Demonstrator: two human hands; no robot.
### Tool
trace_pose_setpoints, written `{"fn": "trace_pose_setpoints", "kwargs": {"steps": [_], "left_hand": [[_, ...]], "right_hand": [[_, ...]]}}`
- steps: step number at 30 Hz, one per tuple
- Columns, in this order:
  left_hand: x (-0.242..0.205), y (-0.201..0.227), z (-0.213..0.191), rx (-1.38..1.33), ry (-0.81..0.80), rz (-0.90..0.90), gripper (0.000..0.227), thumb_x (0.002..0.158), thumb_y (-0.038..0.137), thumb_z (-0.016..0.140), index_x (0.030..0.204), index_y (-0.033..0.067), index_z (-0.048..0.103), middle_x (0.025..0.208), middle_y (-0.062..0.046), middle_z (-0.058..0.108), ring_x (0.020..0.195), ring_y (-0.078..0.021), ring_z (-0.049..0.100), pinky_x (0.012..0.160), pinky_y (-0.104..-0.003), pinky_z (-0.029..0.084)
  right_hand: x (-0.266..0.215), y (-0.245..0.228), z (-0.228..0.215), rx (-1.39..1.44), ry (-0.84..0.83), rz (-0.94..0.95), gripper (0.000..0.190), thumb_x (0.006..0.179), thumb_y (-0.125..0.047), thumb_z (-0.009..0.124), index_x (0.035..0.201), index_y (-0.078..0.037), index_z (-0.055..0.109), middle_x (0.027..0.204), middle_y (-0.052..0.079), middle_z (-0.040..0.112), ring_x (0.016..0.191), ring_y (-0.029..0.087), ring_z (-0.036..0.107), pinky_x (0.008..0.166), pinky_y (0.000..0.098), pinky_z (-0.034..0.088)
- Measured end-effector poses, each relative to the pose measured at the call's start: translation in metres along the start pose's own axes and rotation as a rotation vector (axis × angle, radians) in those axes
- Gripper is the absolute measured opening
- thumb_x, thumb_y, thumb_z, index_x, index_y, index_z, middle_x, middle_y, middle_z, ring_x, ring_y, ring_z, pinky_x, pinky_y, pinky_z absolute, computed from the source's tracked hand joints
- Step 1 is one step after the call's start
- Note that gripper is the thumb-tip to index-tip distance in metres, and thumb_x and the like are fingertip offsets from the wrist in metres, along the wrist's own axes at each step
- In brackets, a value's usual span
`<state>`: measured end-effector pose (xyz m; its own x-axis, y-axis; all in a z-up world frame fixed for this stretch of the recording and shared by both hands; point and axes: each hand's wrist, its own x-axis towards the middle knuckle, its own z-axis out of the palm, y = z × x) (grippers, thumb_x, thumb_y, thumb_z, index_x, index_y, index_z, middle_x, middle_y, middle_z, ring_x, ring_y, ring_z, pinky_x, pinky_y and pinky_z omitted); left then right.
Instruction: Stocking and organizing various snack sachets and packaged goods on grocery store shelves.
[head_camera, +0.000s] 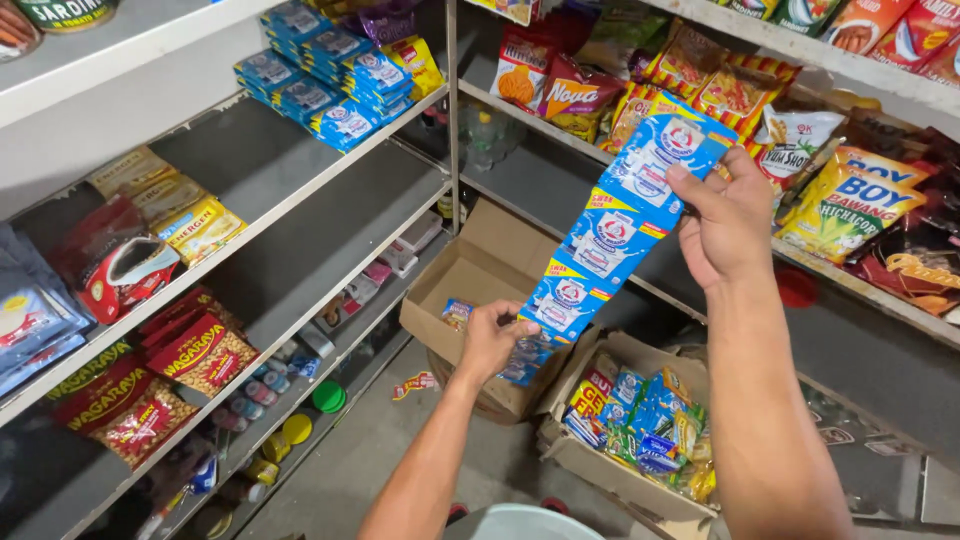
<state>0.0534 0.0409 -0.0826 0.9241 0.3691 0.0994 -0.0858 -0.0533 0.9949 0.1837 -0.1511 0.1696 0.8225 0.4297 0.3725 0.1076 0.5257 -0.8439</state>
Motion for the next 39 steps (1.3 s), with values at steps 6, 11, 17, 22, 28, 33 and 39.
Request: {"fn": "trace_pose_setpoints", "kwargs": {"steps": [6, 11, 17, 22, 28, 33, 39], "left_hand": [[-0.01, 0.036, -0.006, -0.04, 0.056, 0.245, 0.016, 0.076, 0.004, 0.085, 0.09, 0.002, 0.077, 0.108, -0.008, 0.072, 0.105, -0.0191, 0.068, 0.096, -0.033, 0.052], [-0.021, 0.108, -0.005, -0.241, -0.013, 0.407, 0.015, 0.079, 0.004, 0.084, 0.09, 0.0021, 0.075, 0.125, -0.011, 0.063, 0.131, -0.0231, 0.058, 0.108, -0.037, 0.045], [-0.012, 0.127, 0.003, -0.391, 0.005, 0.346, 0.013, 0.085, 0.004, 0.082, 0.094, -0.0012, 0.074, 0.119, -0.014, 0.075, 0.104, -0.0162, 0.069, 0.093, -0.032, 0.055], [-0.01, 0.159, 0.003, -0.276, 0.164, 0.276, 0.014, 0.087, 0.005, 0.078, 0.099, -0.0021, 0.074, 0.098, -0.006, 0.076, 0.087, -0.0084, 0.068, 0.079, -0.024, 0.057], [-0.006, 0.172, -0.012, -0.202, 0.367, 0.289, 0.015, 0.09, 0.012, 0.08, 0.096, -0.0009, 0.074, 0.079, 0.0, 0.072, 0.069, -0.0035, 0.062, 0.061, -0.021, 0.052], [0.005, 0.189, -0.038, -0.284, 0.553, 0.336, 0.02, 0.091, 0.017, 0.08, 0.092, -0.0007, 0.072, 0.079, -0.001, 0.072, 0.068, -0.0033, 0.061, 0.061, -0.02, 0.051], [0.017, 0.189, -0.093, -0.175, 0.749, 0.33, 0.023, 0.09, 0.019, 0.082, 0.089, -0.002, 0.073, 0.074, -0.002, 0.07, 0.064, -0.0036, 0.057, 0.057, -0.022, 0.047]], "right_hand": [[0.011, 0.053, -0.051, 0.114, 0.143, 0.065, 0.04, 0.097, 0.012, 0.067, 0.133, 0.007, 0.052, 0.122, 0.019, 0.071, 0.109, 0.028, 0.073, 0.098, 0.0419, 0.062], [0.002, 0.104, -0.063, -0.201, 0.294, 0.252, 0.046, 0.09, 0.008, 0.067, 0.131, 0.002, 0.048, 0.11, 0.019, 0.072, 0.095, 0.026, 0.075, 0.08, 0.0449, 0.065], [-0.026, 0.167, -0.082, -1.107, -0.016, 0.557, 0.066, 0.097, -0.035, 0.074, 0.148, 0.001, 0.051, 0.128, 0.021, 0.069, 0.105, 0.027, 0.072, 0.096, 0.0448, 0.058], [-0.063, 0.168, -0.061, 0.328, -0.497, 0.629, 0.118, 0.066, -0.061, 0.089, 0.153, 0.003, 0.042, 0.151, 0.01, 0.058, 0.141, 0.024, 0.054, 0.121, 0.0436, 0.038], [-0.085, 0.148, 0.012, -0.133, -0.496, 0.469, 0.104, 0.057, -0.02, 0.099, 0.146, -0.007, 0.047, 0.134, 0.005, 0.062, 0.123, 0.018, 0.062, 0.108, 0.0397, 0.049], [-0.085, 0.168, 0.031, -0.273, -0.508, 0.497, 0.072, 0.069, -0.007, 0.091, 0.133, -0.001, 0.06, 0.119, 0.006, 0.072, 0.107, 0.016, 0.069, 0.099, 0.0364, 0.056], [-0.09, 0.181, 0.048, -0.313, -0.633, 0.591, 0.058, 0.08, -0.014, 0.085, 0.131, -0.002, 0.06, 0.12, 0.008, 0.074, 0.107, 0.015, 0.07, 0.099, 0.036, 0.057]]}}
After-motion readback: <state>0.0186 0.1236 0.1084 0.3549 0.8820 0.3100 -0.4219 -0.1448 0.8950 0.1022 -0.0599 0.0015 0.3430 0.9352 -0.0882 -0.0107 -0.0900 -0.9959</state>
